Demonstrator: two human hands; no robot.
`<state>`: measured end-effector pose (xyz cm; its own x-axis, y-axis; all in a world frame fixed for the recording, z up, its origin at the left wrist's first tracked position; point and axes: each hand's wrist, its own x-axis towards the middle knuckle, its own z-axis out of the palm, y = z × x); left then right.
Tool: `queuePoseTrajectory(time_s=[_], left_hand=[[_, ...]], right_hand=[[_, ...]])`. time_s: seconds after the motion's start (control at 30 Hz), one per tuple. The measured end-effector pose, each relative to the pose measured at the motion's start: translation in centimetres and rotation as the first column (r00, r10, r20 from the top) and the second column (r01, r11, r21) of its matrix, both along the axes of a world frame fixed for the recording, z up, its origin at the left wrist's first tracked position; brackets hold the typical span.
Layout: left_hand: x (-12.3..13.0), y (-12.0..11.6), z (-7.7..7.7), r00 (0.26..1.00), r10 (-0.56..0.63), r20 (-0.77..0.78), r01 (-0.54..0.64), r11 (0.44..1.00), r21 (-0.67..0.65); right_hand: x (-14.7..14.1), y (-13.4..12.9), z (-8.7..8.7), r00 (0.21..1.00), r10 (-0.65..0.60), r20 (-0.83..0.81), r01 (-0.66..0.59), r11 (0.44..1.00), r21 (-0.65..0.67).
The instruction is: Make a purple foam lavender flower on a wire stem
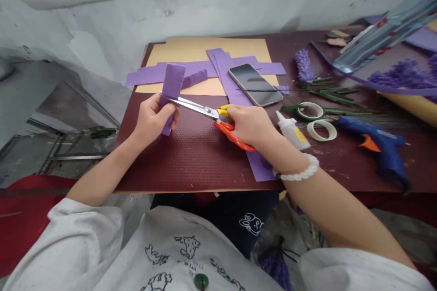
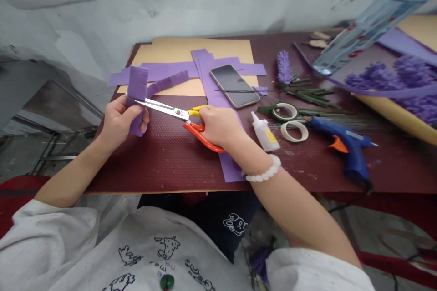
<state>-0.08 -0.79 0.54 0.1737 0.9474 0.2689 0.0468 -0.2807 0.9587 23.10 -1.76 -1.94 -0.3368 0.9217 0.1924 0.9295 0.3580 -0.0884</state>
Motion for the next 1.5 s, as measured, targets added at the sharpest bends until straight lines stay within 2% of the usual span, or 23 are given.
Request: queuePoseTrajectory(time_s=[0.13, 0.33, 0.67, 0.97, 1.23, 1.43, 1.5], left_hand=[[-0.3, 0.3, -0.2, 1.0, -0.007, 0.013, 0.007, 1.0, -0.012], [-0.5, 0.7, -0.5, 0.997, -0.021, 0.078, 0.018, 0.999, 0.049], [-0.3, 0.2, -0.1, 0.999, -0.032, -0.03, 0.032, 0.999, 0.011], [-0.2, 0.3, -0.1, 0.999, 0.011, -0.045, -0.012, 1.0, -0.018], [-0.3, 0.6, -0.7, 0.998, 0.061, 0.015, -0.062, 0.997, 0.051], [-0.4, 0.5, -0.6, 0.993, -0.097, 0.066, 0.097, 0.995, 0.005], [-0.5, 0.5, -0.6, 0.991, -0.118, 0.063, 0.12, 0.992, -0.03]], right_hand=[[0.0, 0.1, -0.1, 1.0, 0.013, -0.016, -0.013, 1.0, 0.009], [0.3, 0.4, -0.6, 0.995, 0.08, -0.054, -0.077, 0.995, 0.063], [0.2, 0.1, 0.2, 0.998, 0.034, -0.049, -0.036, 0.999, -0.035], [0.2, 0.2, -0.4, 1.0, -0.009, 0.006, 0.009, 1.0, 0.011], [0.2, 0.6, -1.0, 0.994, 0.09, -0.062, -0.086, 0.994, 0.07], [0.4, 0.5, -0.7, 0.991, 0.073, -0.114, -0.071, 0.997, 0.018], [0.4, 0.4, -0.6, 0.991, 0.065, -0.117, -0.065, 0.998, 0.008]])
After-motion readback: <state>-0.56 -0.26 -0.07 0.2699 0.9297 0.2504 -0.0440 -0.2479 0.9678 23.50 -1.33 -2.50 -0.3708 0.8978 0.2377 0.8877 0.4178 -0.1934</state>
